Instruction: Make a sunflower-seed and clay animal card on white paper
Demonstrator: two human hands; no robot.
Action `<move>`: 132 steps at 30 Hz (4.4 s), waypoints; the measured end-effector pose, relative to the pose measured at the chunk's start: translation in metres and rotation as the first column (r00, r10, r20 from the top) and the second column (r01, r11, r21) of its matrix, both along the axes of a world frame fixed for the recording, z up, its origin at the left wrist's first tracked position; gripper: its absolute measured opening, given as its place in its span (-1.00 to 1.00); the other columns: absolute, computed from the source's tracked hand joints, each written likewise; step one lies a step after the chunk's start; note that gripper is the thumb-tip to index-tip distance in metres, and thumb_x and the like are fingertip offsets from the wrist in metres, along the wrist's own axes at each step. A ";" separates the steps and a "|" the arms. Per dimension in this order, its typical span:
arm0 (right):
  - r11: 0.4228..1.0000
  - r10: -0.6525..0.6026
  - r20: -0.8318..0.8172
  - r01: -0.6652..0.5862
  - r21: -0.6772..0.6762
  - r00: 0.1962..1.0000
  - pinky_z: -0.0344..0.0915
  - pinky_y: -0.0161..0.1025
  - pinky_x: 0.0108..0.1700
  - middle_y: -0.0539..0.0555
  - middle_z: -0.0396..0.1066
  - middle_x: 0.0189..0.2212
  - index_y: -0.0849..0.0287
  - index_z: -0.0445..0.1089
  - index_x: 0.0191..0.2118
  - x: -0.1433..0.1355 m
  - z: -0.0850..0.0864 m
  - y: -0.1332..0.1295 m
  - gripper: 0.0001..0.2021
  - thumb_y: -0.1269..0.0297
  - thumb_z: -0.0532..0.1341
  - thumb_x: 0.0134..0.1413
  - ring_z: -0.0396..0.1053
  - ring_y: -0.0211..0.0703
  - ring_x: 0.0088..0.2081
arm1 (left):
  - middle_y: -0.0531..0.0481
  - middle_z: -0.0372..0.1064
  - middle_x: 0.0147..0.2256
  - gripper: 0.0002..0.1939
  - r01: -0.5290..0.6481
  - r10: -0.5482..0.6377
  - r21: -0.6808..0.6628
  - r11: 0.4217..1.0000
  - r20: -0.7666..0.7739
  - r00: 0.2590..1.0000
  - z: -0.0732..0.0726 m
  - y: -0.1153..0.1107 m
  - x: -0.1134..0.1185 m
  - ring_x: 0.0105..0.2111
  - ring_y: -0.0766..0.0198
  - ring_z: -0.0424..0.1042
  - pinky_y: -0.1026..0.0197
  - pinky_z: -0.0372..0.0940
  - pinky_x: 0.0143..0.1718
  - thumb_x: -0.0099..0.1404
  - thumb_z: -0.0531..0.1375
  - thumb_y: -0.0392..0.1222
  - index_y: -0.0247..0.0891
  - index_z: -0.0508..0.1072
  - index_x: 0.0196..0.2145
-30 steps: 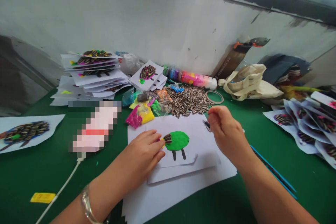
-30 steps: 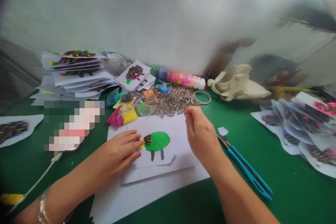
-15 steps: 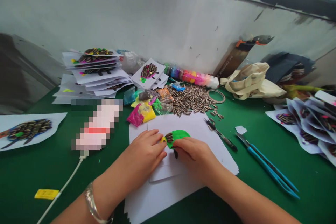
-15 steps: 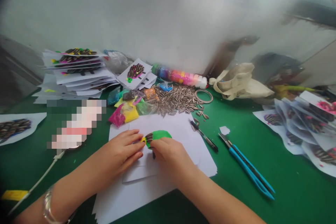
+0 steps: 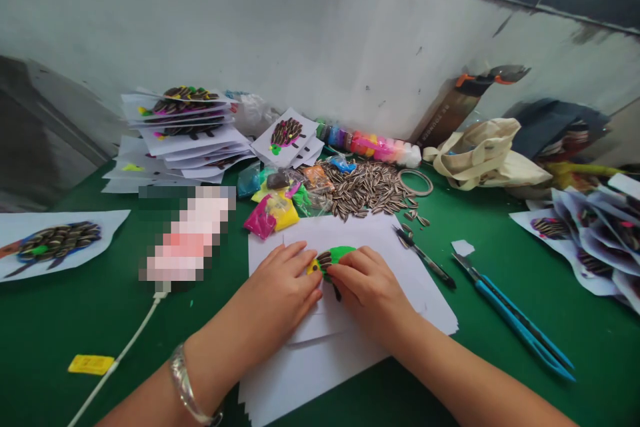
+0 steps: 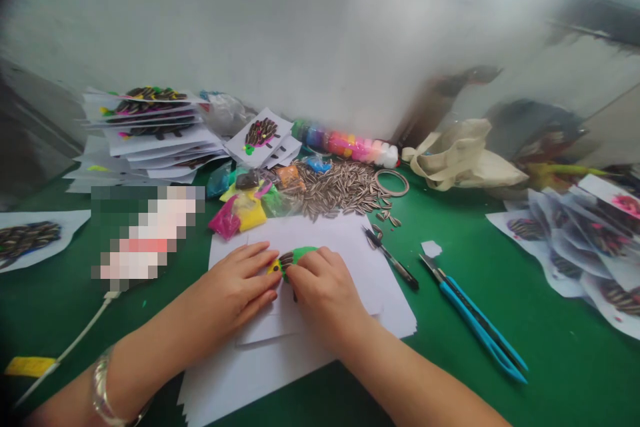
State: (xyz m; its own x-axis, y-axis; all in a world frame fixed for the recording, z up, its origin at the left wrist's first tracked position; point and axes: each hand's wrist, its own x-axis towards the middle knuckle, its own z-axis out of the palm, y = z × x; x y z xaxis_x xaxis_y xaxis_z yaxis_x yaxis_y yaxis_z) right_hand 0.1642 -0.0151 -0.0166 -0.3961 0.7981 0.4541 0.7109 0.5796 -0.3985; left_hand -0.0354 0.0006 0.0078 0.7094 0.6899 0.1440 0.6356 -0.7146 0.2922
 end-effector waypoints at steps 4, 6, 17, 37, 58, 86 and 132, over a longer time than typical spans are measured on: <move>1.000 0.007 0.072 -0.007 -0.003 0.997 0.23 -0.18 -0.23 0.09 0.42 -0.41 0.17 0.48 -0.34 0.000 -0.001 -0.001 -0.77 0.51 0.10 0.23 0.23 -0.14 -0.34 | -0.22 0.40 0.04 -0.78 0.001 -0.001 0.016 1.000 -0.011 1.000 -0.003 0.000 0.002 0.12 -0.15 0.28 -0.30 0.24 0.10 0.36 0.13 -0.26 -0.28 0.52 -0.09; 1.000 0.016 0.096 -0.016 -0.006 0.995 0.22 -0.17 -0.22 0.09 0.41 -0.42 0.18 0.47 -0.35 0.000 -0.002 0.000 -0.76 0.49 0.09 0.25 0.23 -0.14 -0.34 | -0.20 0.40 0.05 -0.77 -0.003 0.003 0.027 1.000 -0.007 1.000 -0.005 0.000 0.002 0.12 -0.15 0.28 -0.30 0.24 0.10 0.36 0.13 -0.27 -0.28 0.51 -0.07; 0.999 -0.041 0.058 0.039 0.029 0.997 0.22 -0.17 -0.22 0.10 0.44 -0.39 0.16 0.47 -0.22 0.005 0.005 -0.001 -0.83 0.47 0.13 0.22 0.26 -0.12 -0.33 | -0.17 0.41 0.03 -0.80 0.002 -0.002 0.010 1.000 0.004 1.000 -0.003 -0.001 0.001 0.11 -0.13 0.28 -0.29 0.22 0.11 0.35 0.13 -0.28 -0.25 0.52 -0.12; 0.996 -0.085 0.139 0.081 0.031 0.987 0.11 -0.23 -0.27 0.03 0.37 -0.51 0.14 0.36 -0.52 0.000 -0.005 0.003 -0.75 0.43 0.16 0.20 0.21 -0.18 -0.39 | -0.14 0.44 0.02 -0.78 -0.026 0.025 0.031 0.999 0.036 0.999 -0.015 0.000 0.000 0.10 -0.05 0.33 -0.24 0.21 0.14 0.33 0.13 -0.29 -0.17 0.53 -0.15; 0.949 -0.273 0.398 0.312 -0.036 0.876 0.13 -0.27 -0.21 0.09 0.49 -0.35 0.12 0.56 -0.29 0.059 0.014 0.088 -0.73 0.50 0.11 0.18 0.33 -0.14 -0.27 | -0.23 0.42 0.04 -0.75 -0.027 0.027 0.095 0.995 0.001 1.000 -0.023 0.002 -0.001 0.10 -0.14 0.32 -0.27 0.27 0.08 0.34 0.10 -0.31 -0.28 0.50 -0.07; 0.923 -0.297 -0.121 0.252 -0.291 0.947 0.25 -0.30 -0.32 0.03 0.40 -0.39 0.15 0.32 -0.17 0.051 0.031 0.036 -0.84 0.35 0.00 0.31 0.35 -0.20 -0.38 | -0.19 0.45 0.03 -0.72 -0.042 0.036 0.075 0.996 0.070 0.997 -0.007 0.005 -0.005 0.09 -0.05 0.37 -0.21 0.33 0.07 0.40 0.04 -0.24 -0.26 0.47 -0.03; 0.975 -0.054 -0.004 0.051 -0.216 0.999 0.26 -0.28 -0.23 0.09 0.42 -0.37 0.19 0.44 -0.27 0.009 0.004 0.030 -0.84 0.48 0.11 0.22 0.35 -0.15 -0.29 | -0.23 0.40 0.07 -0.67 -0.088 0.092 0.051 0.995 -0.082 0.992 -0.013 0.004 0.003 0.14 -0.15 0.28 -0.30 0.22 0.12 0.37 0.08 -0.26 -0.29 0.45 0.04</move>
